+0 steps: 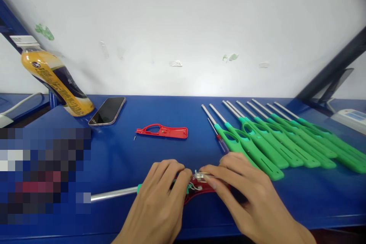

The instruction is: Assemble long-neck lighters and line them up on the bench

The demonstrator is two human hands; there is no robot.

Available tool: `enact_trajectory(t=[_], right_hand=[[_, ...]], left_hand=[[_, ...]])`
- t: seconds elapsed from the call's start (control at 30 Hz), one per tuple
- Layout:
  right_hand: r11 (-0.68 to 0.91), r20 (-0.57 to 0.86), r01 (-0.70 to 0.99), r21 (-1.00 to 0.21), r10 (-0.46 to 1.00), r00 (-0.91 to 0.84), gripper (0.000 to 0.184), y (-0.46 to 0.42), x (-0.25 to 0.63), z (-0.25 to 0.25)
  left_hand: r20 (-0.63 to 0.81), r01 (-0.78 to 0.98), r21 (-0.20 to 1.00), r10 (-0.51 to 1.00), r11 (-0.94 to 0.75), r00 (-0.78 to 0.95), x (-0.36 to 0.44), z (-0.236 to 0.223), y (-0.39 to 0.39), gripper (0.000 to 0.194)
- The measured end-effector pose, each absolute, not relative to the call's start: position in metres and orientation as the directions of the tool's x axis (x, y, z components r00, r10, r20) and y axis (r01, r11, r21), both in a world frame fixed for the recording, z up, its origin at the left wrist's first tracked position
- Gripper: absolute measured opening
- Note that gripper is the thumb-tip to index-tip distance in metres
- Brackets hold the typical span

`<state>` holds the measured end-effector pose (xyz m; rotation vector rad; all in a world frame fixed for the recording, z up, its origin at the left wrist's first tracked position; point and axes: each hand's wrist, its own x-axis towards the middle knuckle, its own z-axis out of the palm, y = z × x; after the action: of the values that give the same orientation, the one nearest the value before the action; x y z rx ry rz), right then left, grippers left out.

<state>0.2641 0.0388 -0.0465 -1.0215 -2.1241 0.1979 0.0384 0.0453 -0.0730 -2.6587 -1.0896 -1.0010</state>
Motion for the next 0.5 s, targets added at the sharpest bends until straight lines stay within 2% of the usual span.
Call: enact_trajectory(t=[0.5], right_hand=[[0.657, 0.538, 0.628, -0.417, 0.735, -0.412, 0.026, 0.0394, 0.2671, -0.0503]], left_hand=[[0.614, 0.641, 0.171, 0.590, -0.748, 0.524, 0.0407, -0.0708, 0.0461, 0.033]])
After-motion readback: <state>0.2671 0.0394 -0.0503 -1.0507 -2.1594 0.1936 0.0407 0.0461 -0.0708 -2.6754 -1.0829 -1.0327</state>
